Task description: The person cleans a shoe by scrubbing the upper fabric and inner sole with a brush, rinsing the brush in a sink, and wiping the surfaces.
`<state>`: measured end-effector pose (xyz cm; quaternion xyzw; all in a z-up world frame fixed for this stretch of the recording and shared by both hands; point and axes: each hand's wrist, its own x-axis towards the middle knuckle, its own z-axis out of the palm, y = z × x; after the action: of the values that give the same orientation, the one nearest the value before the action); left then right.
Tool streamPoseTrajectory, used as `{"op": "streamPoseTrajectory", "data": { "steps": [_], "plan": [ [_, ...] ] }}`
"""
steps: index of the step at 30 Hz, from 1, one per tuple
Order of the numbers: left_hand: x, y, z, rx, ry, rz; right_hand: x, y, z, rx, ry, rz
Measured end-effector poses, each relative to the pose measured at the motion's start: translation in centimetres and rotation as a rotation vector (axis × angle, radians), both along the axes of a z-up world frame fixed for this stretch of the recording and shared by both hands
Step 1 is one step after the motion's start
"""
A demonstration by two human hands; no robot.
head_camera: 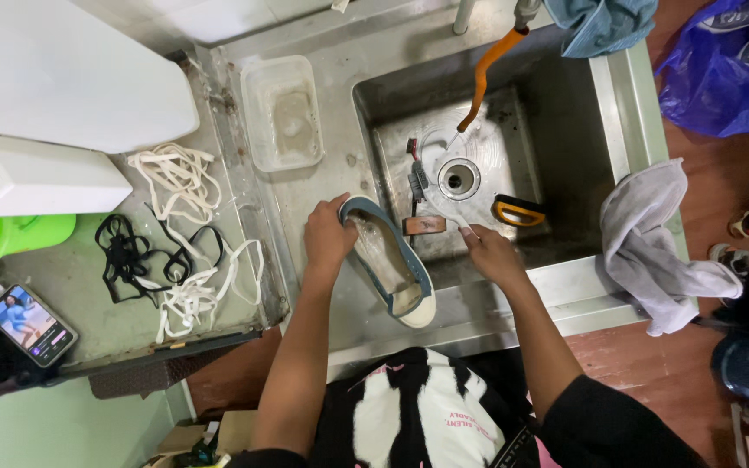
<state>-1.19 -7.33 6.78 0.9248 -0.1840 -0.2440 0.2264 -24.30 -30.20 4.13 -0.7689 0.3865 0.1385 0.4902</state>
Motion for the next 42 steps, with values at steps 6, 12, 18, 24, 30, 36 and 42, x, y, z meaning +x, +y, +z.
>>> {"op": "streamPoseTrajectory", "data": {
  "steps": [6,12,18,24,30,36,42],
  "plan": [
    [-0.7,1.0,-3.7,0.003,-0.015,0.089,5.5,-7.9,-15.6,0.299,0.135,-0.341],
    [-1.2,0.1,-3.9,0.051,-0.064,0.178,6.5,-11.2,-23.3,0.607,0.175,-0.670],
    [-1.4,-1.6,-1.1,0.050,0.035,0.277,6.6,-13.3,-27.2,0.001,0.130,-0.223],
    [-1.4,-1.8,-1.1,0.026,0.029,0.286,8.8,-12.4,-18.3,-0.259,0.343,0.031],
    [-1.3,-1.5,-1.8,0.001,0.016,0.299,6.6,-13.9,-29.3,-0.271,0.245,-0.189],
    [-1.4,-1.6,-1.6,-0.009,0.068,0.342,7.4,-14.2,-28.4,-0.213,0.282,-0.231],
    [-1.3,-2.3,-0.8,-0.008,0.080,0.354,8.6,-14.5,-30.7,-0.161,0.282,-0.183]
  ]
}}
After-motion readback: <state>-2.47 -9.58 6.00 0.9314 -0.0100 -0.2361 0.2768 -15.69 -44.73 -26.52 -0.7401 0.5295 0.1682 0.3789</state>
